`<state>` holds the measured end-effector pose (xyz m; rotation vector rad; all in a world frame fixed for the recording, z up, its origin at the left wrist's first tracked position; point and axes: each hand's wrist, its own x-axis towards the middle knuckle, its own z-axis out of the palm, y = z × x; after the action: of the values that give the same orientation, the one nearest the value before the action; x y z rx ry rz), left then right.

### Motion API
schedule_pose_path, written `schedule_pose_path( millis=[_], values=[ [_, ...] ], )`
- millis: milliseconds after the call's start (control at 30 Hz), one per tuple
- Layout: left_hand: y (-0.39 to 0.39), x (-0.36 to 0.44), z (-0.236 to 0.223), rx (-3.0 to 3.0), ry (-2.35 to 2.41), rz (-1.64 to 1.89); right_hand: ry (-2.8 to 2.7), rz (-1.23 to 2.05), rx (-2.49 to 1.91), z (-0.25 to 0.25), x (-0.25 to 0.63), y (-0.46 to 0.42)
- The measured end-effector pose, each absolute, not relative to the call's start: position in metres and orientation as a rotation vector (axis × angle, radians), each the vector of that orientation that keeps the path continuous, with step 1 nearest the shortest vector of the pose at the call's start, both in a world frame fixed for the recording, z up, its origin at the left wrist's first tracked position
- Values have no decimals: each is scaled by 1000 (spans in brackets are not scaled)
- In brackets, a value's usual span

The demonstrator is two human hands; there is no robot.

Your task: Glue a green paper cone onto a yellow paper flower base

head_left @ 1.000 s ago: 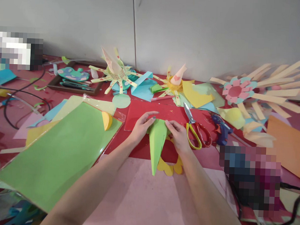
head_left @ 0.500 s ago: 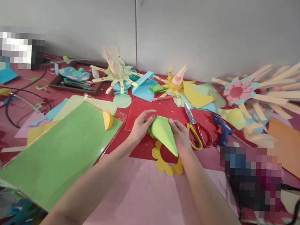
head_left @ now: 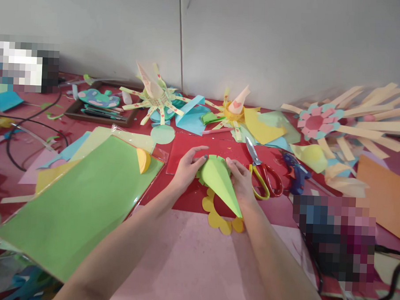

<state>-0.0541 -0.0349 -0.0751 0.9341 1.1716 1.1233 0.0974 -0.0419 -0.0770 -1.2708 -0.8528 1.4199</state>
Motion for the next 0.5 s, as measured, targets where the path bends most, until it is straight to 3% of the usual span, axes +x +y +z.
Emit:
schedule_pose_path(
  millis=[500],
  values=[
    [-33,-56,-78,885,1140,1195,-859,1446,-1254,-81,98,-38]
  ],
)
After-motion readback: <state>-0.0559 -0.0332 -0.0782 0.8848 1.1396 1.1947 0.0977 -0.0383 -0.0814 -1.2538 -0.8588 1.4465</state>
